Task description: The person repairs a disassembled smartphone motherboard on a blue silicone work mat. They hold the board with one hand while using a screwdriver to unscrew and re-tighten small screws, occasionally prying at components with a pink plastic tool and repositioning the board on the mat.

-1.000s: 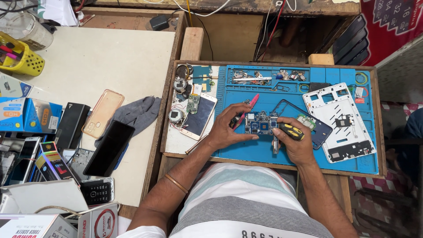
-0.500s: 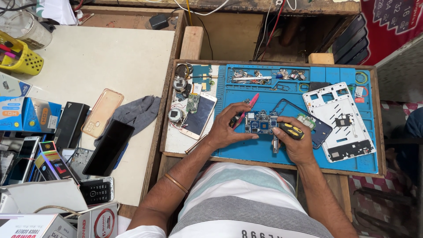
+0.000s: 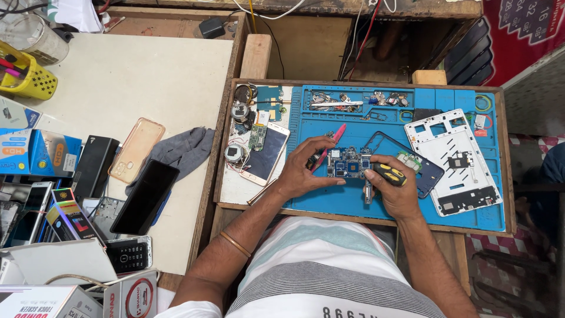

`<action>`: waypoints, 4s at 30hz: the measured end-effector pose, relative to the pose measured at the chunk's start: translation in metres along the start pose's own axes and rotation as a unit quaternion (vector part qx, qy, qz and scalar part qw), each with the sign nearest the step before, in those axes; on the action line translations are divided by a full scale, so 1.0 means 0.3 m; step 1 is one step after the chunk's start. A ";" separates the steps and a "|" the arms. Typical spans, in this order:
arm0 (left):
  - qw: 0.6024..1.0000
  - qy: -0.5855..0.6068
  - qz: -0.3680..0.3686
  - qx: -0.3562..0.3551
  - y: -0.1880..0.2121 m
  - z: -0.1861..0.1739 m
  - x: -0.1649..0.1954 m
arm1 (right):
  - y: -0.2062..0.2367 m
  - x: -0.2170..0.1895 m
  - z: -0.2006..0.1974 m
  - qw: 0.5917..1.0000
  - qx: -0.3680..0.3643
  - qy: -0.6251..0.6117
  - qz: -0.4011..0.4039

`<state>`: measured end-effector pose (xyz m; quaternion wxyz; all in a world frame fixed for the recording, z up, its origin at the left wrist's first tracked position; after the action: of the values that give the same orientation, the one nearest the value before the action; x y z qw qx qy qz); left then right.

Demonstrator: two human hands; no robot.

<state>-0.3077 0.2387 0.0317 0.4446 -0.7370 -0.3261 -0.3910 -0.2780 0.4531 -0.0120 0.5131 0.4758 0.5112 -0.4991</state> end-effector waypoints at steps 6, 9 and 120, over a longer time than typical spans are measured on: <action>1.000 0.016 -0.009 0.023 0.008 -0.012 -0.012 | 0.003 -0.007 -0.003 1.000 0.012 0.020 -0.009; 0.997 0.010 -0.044 0.066 0.019 -0.037 -0.037 | 0.021 -0.061 -0.018 0.991 0.063 0.082 -0.088; 0.997 0.016 -0.027 0.072 0.014 -0.038 -0.040 | 0.017 -0.066 -0.033 0.989 0.082 0.056 -0.113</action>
<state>-0.3131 0.2250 0.0231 0.4908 -0.6875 -0.3662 -0.3903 -0.2729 0.4637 0.0073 0.3837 0.4825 0.5467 -0.5667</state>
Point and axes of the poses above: each hand's wrist, its own y-axis away from the middle knuckle, its own z-axis out of the palm, x = y × z, the point moved 9 cm from there along -y, towards the middle knuckle, and after that the axes turned 8 degrees about y, right-handed, at the moved point
